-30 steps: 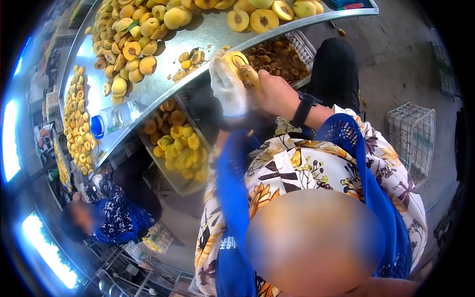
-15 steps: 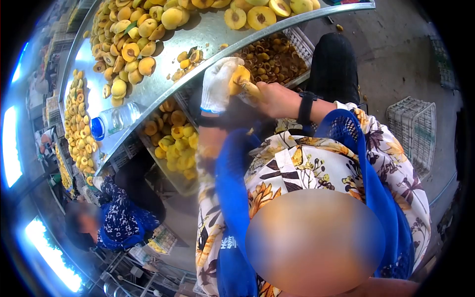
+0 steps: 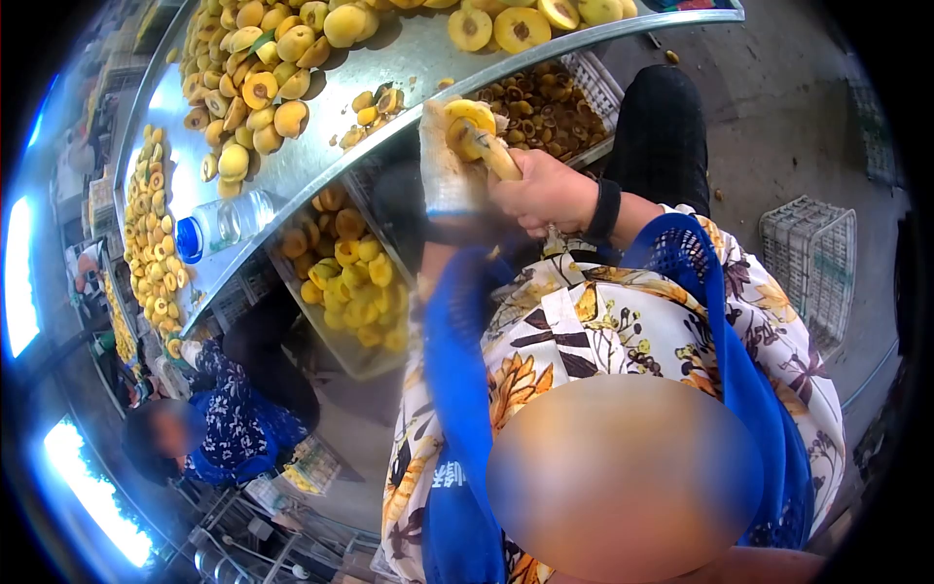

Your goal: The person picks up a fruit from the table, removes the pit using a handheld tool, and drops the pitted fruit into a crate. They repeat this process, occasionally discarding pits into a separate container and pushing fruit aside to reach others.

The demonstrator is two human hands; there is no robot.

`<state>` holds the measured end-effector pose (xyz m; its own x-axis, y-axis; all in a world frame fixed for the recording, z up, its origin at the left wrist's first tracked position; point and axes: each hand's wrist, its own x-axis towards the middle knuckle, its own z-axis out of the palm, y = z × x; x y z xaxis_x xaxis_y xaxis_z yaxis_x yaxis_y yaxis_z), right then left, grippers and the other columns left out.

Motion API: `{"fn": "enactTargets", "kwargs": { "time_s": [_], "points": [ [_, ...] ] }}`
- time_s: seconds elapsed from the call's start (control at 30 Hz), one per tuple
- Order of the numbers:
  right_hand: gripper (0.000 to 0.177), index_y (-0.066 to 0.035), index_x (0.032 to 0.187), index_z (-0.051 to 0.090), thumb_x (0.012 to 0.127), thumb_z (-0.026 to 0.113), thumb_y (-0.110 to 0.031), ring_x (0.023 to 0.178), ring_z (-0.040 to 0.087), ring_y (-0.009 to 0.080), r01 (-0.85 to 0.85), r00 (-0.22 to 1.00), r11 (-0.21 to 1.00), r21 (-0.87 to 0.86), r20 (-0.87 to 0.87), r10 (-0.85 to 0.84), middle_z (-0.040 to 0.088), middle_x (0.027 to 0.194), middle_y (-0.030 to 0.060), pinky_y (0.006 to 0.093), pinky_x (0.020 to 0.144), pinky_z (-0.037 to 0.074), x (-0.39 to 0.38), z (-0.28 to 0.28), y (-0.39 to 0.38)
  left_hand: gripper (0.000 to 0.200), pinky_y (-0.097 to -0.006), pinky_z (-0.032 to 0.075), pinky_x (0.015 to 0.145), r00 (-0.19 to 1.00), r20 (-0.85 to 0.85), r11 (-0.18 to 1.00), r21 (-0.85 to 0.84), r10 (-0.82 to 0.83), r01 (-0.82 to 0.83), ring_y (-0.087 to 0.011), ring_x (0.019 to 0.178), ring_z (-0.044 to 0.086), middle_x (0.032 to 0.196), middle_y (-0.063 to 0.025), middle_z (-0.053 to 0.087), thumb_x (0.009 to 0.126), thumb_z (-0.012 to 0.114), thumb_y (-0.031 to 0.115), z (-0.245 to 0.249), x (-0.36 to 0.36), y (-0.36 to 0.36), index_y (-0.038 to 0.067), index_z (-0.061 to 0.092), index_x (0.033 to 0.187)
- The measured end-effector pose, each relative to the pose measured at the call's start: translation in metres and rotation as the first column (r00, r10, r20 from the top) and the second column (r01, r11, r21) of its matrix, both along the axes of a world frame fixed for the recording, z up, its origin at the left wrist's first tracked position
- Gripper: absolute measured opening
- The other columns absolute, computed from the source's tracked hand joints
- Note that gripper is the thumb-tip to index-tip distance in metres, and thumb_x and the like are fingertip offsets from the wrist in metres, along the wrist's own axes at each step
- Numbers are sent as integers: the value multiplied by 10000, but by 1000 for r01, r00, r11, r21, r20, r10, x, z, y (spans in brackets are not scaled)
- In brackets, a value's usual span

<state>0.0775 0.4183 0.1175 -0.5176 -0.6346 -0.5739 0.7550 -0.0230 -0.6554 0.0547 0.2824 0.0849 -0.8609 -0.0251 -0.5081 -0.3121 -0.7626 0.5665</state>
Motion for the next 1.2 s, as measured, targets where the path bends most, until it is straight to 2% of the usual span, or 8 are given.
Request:
{"fn": "enactTargets", "kwargs": {
  "time_s": [0.13,0.23,0.7,0.8,0.9,1.07,1.17,1.2],
  "points": [
    [106,-121,888,437,831,525,-108,381,368,52,-20,1000,999,29,24,19,419,588,-27,221,336,327,0,-4,-4,625,-364,515,595,992,105,997,-8,-73,74,-273,733,606,859,-142,619,789,535,628,5,-4,-6,34,563,981],
    [100,-118,896,438,833,514,-108,380,376,58,-41,999,996,82,19,40,428,592,-20,224,333,333,3,-7,-11,568,-361,510,564,990,-5,988,65,-143,143,-266,717,608,847,-142,621,810,526,596,-11,-6,-16,45,571,938],
    [226,43,993,460,795,497,-61,401,507,175,-77,964,941,330,-215,154,536,600,104,307,353,408,4,-3,-25,324,-320,470,497,994,108,994,-110,-12,24,-208,621,578,733,-64,591,865,531,402,-11,-6,-15,84,563,918],
    [130,2,910,464,803,479,-72,394,480,141,67,904,938,339,-418,86,523,592,69,285,343,375,13,-26,-34,306,-321,492,558,993,114,999,-38,-23,27,-220,698,595,774,-82,601,867,551,350,-6,-6,-19,52,568,938],
    [112,-9,897,460,805,475,-71,415,487,137,66,806,877,477,-544,235,531,612,69,284,357,379,12,-34,-37,309,-386,503,496,987,156,999,12,34,-37,-280,570,576,707,-115,577,879,525,361,-10,-10,-24,55,514,916],
    [100,-60,915,445,827,487,-82,402,421,105,-123,975,941,314,-141,174,485,628,28,269,362,362,8,-5,-34,276,-319,489,427,980,-101,933,-300,174,-197,-223,507,570,697,-119,585,889,549,268,-5,0,-19,-7,556,870],
    [117,-81,932,436,832,496,-85,391,379,85,-140,990,986,92,35,137,452,628,5,247,346,338,6,-3,-29,299,-319,490,426,967,-202,898,-381,154,-222,-234,505,578,707,-134,596,885,547,299,-4,3,-20,1,557,865],
    [124,-87,939,433,833,499,-85,388,366,79,-137,986,990,11,95,136,442,627,-2,239,341,331,5,-2,-28,307,-318,489,425,983,-155,958,-253,100,-137,-237,509,581,708,-134,598,884,545,313,-2,2,-21,6,558,864]
  ]
}}
